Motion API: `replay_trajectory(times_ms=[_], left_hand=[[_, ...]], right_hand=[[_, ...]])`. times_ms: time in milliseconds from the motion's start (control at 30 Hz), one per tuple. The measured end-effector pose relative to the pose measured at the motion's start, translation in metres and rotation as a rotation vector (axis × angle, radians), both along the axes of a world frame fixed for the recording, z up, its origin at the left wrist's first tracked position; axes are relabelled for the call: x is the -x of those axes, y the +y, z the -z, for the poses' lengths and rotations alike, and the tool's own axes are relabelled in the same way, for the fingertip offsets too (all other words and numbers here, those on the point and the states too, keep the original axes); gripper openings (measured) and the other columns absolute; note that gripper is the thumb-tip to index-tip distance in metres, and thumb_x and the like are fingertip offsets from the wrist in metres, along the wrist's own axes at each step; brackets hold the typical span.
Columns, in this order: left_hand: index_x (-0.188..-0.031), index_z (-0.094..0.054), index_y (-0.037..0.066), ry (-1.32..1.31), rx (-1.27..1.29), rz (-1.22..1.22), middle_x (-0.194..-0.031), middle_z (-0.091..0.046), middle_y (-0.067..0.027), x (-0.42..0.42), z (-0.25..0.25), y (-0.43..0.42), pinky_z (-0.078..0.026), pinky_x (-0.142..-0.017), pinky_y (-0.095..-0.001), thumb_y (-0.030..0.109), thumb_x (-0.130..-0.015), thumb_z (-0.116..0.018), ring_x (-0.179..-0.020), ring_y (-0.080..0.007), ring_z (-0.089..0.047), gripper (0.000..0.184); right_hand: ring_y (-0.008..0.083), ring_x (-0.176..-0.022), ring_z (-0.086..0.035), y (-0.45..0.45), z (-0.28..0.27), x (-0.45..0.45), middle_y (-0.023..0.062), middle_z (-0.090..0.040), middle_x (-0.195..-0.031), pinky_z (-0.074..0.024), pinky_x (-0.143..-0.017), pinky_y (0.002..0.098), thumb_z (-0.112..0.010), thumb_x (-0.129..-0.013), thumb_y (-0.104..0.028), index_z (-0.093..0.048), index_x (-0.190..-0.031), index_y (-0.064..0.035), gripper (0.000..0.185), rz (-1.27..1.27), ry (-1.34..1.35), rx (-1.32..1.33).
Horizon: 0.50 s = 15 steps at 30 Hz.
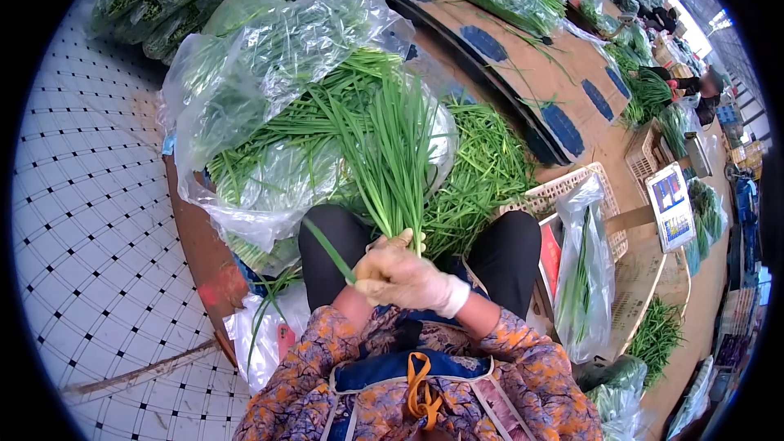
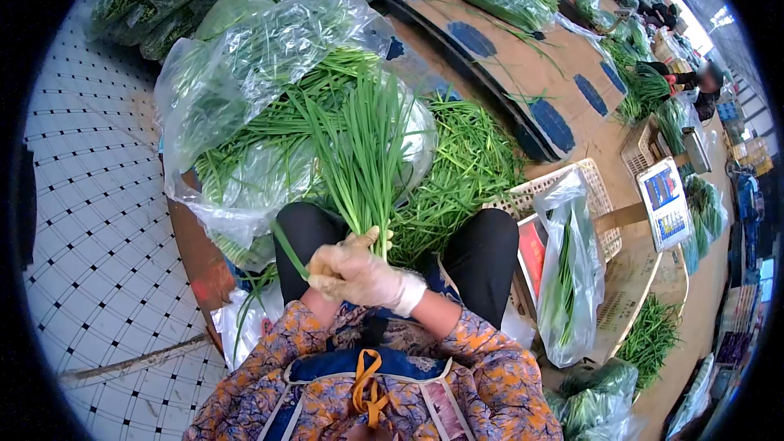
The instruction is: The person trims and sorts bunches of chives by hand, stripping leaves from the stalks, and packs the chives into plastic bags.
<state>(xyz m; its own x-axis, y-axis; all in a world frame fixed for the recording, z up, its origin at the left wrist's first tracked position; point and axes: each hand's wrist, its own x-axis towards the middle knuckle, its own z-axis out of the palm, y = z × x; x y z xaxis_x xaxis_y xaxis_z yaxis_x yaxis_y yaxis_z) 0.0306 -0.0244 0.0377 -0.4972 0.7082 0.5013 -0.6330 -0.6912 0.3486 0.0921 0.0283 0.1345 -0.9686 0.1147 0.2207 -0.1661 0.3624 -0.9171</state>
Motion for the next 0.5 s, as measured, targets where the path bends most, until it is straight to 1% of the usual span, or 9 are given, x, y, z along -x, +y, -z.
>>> replay_trajectory(times_ms=[67, 100, 167, 233, 300, 367, 433, 467, 500], left_hand=[[-0.109, -0.055, 0.004, -0.122, 0.672, 0.224, -0.098, -0.061, -0.0098, 0.011, 0.018, 0.002, -0.049, -0.079, -0.0341, 0.036, -0.09, -0.048, -0.086, -0.0209, -0.059, 0.038], [-0.109, -0.055, 0.004, -0.25, 0.943, 0.366, -0.096, -0.062, -0.0102, 0.016, 0.028, 0.003, -0.053, -0.072, -0.0341, 0.038, -0.09, -0.048, -0.079, -0.0214, -0.062, 0.04], [-0.111, -0.054, 0.006, -0.317, 0.859, 0.464, -0.095, -0.062, -0.0097, 0.022, 0.025, 0.005, -0.054, -0.067, -0.0344, 0.045, -0.091, -0.044, -0.078, -0.0211, -0.063, 0.045], [-0.112, -0.053, 0.006, -0.305, 0.799, 0.422, -0.094, -0.063, -0.0101, 0.02, 0.031, 0.011, -0.053, -0.071, -0.0347, 0.049, -0.09, -0.042, -0.081, -0.0221, -0.063, 0.05], [-0.113, -0.053, 0.006, -0.381, 0.746, 0.394, -0.096, -0.062, -0.0103, 0.017, 0.018, 0.011, -0.051, -0.075, -0.0357, 0.052, -0.091, -0.038, -0.086, -0.0217, -0.061, 0.053], [-0.113, -0.052, 0.006, -0.395, 0.664, 0.449, -0.099, -0.061, -0.0104, 0.014, 0.011, 0.01, -0.048, -0.082, -0.0367, 0.055, -0.09, -0.036, -0.091, -0.0215, -0.059, 0.057], [-0.114, -0.051, 0.006, -0.474, 0.682, 0.427, -0.101, -0.06, -0.0103, 0.01, 0.006, 0.016, -0.046, -0.085, -0.0365, 0.056, -0.09, -0.035, -0.096, -0.0213, -0.057, 0.059], [-0.113, -0.051, 0.004, -0.458, 0.657, 0.385, -0.102, -0.059, -0.0106, 0.007, 0.003, 0.017, -0.043, -0.091, -0.0378, 0.055, -0.09, -0.036, -0.099, -0.0244, -0.056, 0.059], [-0.113, -0.051, 0.004, -0.453, 0.661, 0.386, -0.102, -0.059, -0.0106, 0.005, -0.003, 0.017, -0.043, -0.091, -0.0378, 0.055, -0.09, -0.036, -0.099, -0.0244, -0.056, 0.059]], right_hand=[[0.0114, -0.069, -0.052, 0.031, -0.019, -0.005, -0.0011, -0.055, -0.073, -0.0457, -0.068, 0.025, -0.062, -0.077, -0.007, -0.056, -0.088, -0.005, 0.013, 0.309, 0.258, -0.131], [0.0115, -0.073, -0.055, 0.042, -0.026, -0.004, 0.0011, -0.056, -0.079, -0.0471, -0.065, 0.0242, -0.06, -0.08, -0.01, -0.056, -0.09, -0.0039, 0.012, 0.484, 0.177, 0.416], [0.0169, -0.089, -0.057, 0.091, -0.021, -0.007, 0.0105, -0.058, -0.101, -0.0467, -0.079, 0.0255, -0.052, -0.088, -0.012, -0.047, -0.116, 0.0026, 0.033, 0.673, 0.157, 0.574], [0.0192, -0.108, -0.051, 0.094, 0.008, -0.019, 0.0155, -0.051, -0.117, -0.0416, -0.091, 0.0303, -0.052, -0.088, -0.012, -0.033, -0.131, 0.0026, 0.049, 0.874, 0.124, 0.215], [0.0313, -0.116, -0.044, 0.068, 0.037, -0.04, 0.0221, -0.044, -0.124, -0.0361, -0.097, 0.0391, -0.056, -0.086, -0.019, -0.029, -0.133, 0.0039, 0.059, 0.714, 0.119, -0.274], [0.0355, -0.119, -0.041, 0.03, 0.039, -0.053, 0.0219, -0.043, -0.125, -0.033, -0.099, 0.0431, -0.058, -0.083, -0.023, -0.032, -0.131, 0.0047, 0.061, 0.569, 0.072, -0.521], [0.037, -0.119, -0.04, 0.016, 0.048, -0.055, 0.0213, -0.044, -0.124, -0.0323, -0.099, 0.0447, -0.059, -0.081, -0.029, -0.034, -0.13, 0.0035, 0.064, 0.565, 0.123, -0.507], [0.0359, -0.118, -0.041, 0.014, 0.051, -0.053, 0.0197, -0.046, -0.124, -0.0307, -0.1, 0.0431, -0.052, -0.085, -0.041, -0.036, -0.128, 0.0036, 0.064, 0.581, 0.179, -0.535], [0.0359, -0.118, -0.041, 0.012, 0.05, -0.052, 0.0197, -0.046, -0.124, -0.0307, -0.1, 0.0431, -0.052, -0.085, -0.041, -0.036, -0.128, 0.0036, 0.064, 0.586, 0.182, -0.532]])
